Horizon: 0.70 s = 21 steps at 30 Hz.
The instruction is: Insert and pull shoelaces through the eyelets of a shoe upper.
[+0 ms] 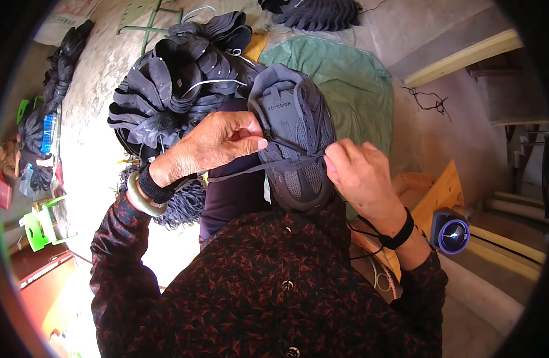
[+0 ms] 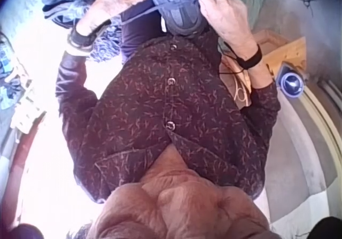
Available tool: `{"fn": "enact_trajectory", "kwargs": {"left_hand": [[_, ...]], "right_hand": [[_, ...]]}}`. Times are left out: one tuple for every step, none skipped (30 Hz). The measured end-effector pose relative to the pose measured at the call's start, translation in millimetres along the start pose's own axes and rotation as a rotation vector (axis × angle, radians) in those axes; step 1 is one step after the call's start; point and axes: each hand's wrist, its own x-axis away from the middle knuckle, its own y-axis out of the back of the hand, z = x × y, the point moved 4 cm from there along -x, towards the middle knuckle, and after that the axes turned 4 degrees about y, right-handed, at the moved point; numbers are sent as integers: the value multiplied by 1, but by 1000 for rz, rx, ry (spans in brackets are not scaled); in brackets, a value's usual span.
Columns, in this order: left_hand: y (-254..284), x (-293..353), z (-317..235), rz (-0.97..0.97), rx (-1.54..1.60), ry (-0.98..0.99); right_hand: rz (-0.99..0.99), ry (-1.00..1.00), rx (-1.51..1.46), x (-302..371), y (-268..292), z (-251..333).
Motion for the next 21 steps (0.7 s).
{"fn": "enact_trajectory", "kwargs": {"left_hand": [[-1, 0, -3, 0, 1, -2], [-2, -1, -4, 4, -23, 14], [-2, -1, -4, 9, -46, 29], [-1, -1, -4, 9, -45, 28], [0, -2, -2, 18, -54, 28], [1, -2, -1, 26, -62, 28], [1, -3, 0, 26, -61, 26], [1, -3, 1, 34, -14, 15], [1, -4, 2, 44, 34, 2], [2, -5, 4, 45, 35, 1], [2, -7, 5, 43, 44, -21], [2, -7, 5, 43, 53, -43], [1, -7, 4, 43, 54, -45], [0, -7, 1, 42, 58, -44], [0, -6, -1, 38, 61, -43], [1, -5, -1, 37, 61, -42], [1, -4, 2, 44, 49, 5], [1, -5, 3, 57, 35, 48], [0, -6, 2, 63, 35, 43], [-2, -7, 1, 78, 32, 67], [-2, -6, 3, 85, 30, 97]], "right_hand": [[0, 1, 2, 0, 0, 0], [10, -16, 25, 0, 0, 0], [20, -33, 47, 0, 1, -1], [20, -33, 49, 0, 1, -1], [-8, -36, 41, 0, 3, -1], [-36, -38, 32, 1, 5, -1], [-35, -37, 34, 1, 6, -1], [-37, -26, 18, 1, 7, -2], [-37, -15, 4, 1, 8, -1], [-37, -16, 5, 1, 9, 0], [-81, -62, -21, 0, 12, 1], [-126, -109, -46, 0, 15, 1], [-125, -110, -44, -1, 14, 0], [-206, -140, -42, -1, 16, -3], [-289, -168, -42, -1, 18, -5], [-288, -167, -42, -1, 17, -4], [-291, -237, -93, 0, 15, -6], [-294, -312, -137, 2, 13, -8], [-294, -318, -131, 4, 7, -6], [-371, -419, -352, 8, -2, -8], [-444, -511, -582, 10, -11, -7]]}}
